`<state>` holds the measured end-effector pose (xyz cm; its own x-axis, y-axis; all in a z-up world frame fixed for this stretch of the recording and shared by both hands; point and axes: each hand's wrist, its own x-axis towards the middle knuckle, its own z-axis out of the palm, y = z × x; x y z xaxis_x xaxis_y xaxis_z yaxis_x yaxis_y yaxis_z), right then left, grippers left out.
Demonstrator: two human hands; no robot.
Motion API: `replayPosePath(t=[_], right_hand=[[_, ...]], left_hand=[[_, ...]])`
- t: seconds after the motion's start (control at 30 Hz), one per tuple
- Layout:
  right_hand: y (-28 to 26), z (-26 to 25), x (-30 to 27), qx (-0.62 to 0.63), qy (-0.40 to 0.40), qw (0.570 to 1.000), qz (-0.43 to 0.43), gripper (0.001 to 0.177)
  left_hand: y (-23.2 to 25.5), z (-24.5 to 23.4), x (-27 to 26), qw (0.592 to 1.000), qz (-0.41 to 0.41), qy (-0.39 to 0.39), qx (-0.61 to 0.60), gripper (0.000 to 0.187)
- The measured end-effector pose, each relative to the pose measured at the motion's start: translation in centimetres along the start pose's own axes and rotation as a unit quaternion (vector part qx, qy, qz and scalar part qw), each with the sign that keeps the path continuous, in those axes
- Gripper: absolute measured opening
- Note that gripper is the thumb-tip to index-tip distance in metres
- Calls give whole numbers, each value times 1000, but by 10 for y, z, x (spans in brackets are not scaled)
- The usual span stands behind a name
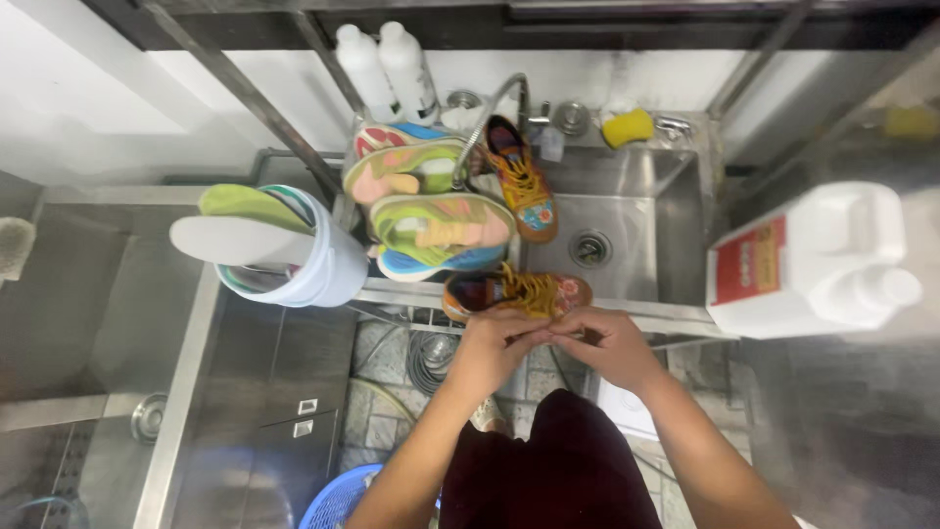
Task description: The person removes laces from a pair of green sneakers and places them in a bucket. They operate a shoe washing machine and rinse their hands in the basin. The person picks up a pair of orange sneakers, places them on the counter, and ties the laces on one shoe. Finally, they use a cotton swab to clean the inside of the orange sneaker.
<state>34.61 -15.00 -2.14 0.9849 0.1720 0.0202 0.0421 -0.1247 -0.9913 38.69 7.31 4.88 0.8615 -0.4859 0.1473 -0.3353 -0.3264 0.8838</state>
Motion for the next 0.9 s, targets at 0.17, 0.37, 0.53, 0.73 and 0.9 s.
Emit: replayPosePath(t=[0.17,0.37,0.53,0.73,0.9], right_hand=[[-54,8,73,-158,13,987,34,15],[-152,-15,193,-254,137,936,-202,7],[-248,-35,324,-297,145,900,-282,13],[-244,-16,419,-425,97,840,-323,16],[-229,-20,437,-471,60,833,-285,16]], left_hand=[[-12,-56,36,996,-44,9,-83,21],[-23,-112,56,973,-23,196,-118,36],[-45,-133,49,958,-103,252,-89,25],[-76,-121,44,941,-177,282,-64,26],[-88,-117,43,942,-211,256,-50,28]])
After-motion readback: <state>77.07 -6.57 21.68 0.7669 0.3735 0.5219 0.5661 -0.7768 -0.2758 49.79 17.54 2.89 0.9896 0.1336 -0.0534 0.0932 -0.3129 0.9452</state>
